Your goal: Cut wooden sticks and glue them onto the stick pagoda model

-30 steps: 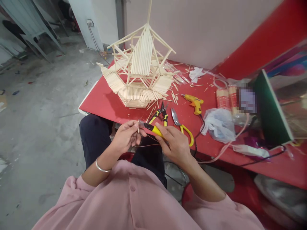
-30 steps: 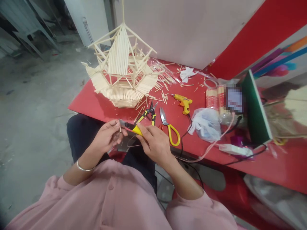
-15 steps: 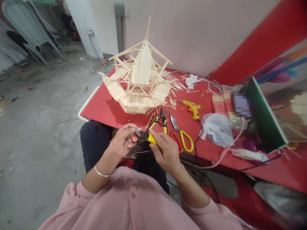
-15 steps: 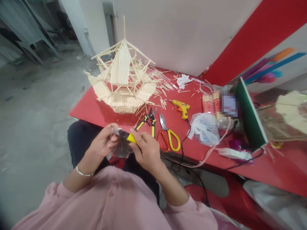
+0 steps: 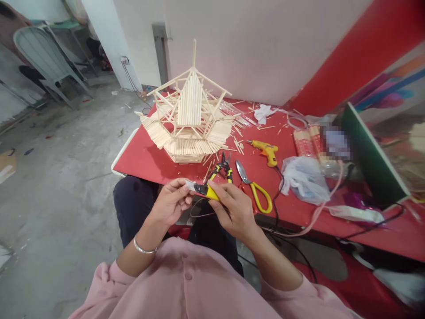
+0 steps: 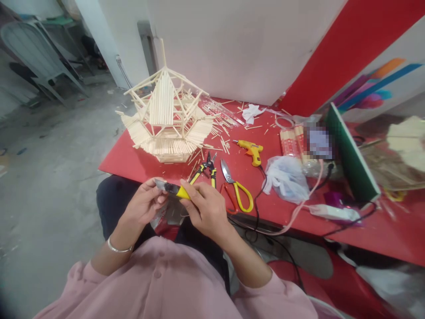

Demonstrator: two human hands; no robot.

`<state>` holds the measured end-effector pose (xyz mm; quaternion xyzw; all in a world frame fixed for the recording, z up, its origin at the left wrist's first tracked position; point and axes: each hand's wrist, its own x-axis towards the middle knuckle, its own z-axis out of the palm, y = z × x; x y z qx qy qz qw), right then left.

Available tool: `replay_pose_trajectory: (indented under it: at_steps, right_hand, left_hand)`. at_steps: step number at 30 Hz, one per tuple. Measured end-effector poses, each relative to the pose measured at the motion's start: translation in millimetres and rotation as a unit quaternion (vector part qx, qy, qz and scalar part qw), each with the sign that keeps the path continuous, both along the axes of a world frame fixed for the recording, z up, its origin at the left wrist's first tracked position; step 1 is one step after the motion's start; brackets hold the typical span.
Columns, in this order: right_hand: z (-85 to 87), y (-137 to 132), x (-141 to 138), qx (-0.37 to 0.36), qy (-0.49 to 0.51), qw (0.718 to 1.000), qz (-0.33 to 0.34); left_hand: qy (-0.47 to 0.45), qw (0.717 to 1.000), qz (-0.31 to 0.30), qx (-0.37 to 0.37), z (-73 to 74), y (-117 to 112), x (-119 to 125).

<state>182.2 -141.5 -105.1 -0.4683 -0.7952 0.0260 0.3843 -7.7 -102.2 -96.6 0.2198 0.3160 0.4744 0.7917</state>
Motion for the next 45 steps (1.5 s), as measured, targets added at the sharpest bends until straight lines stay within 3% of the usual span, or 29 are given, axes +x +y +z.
replay_pose_trajectory:
  at_steps: [13,17,19,21,24,26,28,31,42,45]
  right_hand:
    - [5.4,-4.9,4.3,-0.039,0.029,0.999,0.012]
    - [-4.6,-2.2,7.4,-0.016,0.033,0.999,0.001]
    - [-16.6,3.1,17.3,-0.023,0.018,0.998,-0.055]
    - [-27.6,8.1,32.7,-0.031,0.019,0.986,-0.160]
    - [-29.8,8.2,50.6,-0.024,0.094,0.959,-0.265]
    - [-20.7,2.5,48.6,-0.035,0.110,0.969,-0.218]
    - [-8.5,-4.4,35.8,-0.047,0.099,0.987,-0.117]
    - [3.3,-9.9,13.7,-0.055,0.090,0.994,-0.015]
    - [2.8,-11.4,4.7,-0.065,0.095,0.993,0.007]
    - [-4.7,-9.0,8.5,-0.073,0.079,0.994,0.000]
  left_hand:
    - [0.074,0.996,0.047,0.034,2.5,-1.9,5.6]
    - [0.090,0.994,0.044,0.043,2.6,-7.0,7.5]
    - [0.078,0.995,0.034,0.042,4.2,-12.0,6.3]
    - [0.048,0.996,0.023,0.072,6.9,-16.2,3.1]
    - [0.040,0.992,0.042,0.110,9.3,-14.6,-0.6]
    - [0.065,0.995,0.036,0.067,7.5,-8.6,1.5]
    - [0.059,0.997,0.031,0.039,3.3,-2.7,6.5]
    - [0.056,0.998,0.014,0.035,-2.2,0.2,12.3]
    - [0.098,0.993,0.031,0.062,-1.5,-3.6,10.8]
    - [0.106,0.992,0.027,0.069,-1.5,-10.0,7.2]
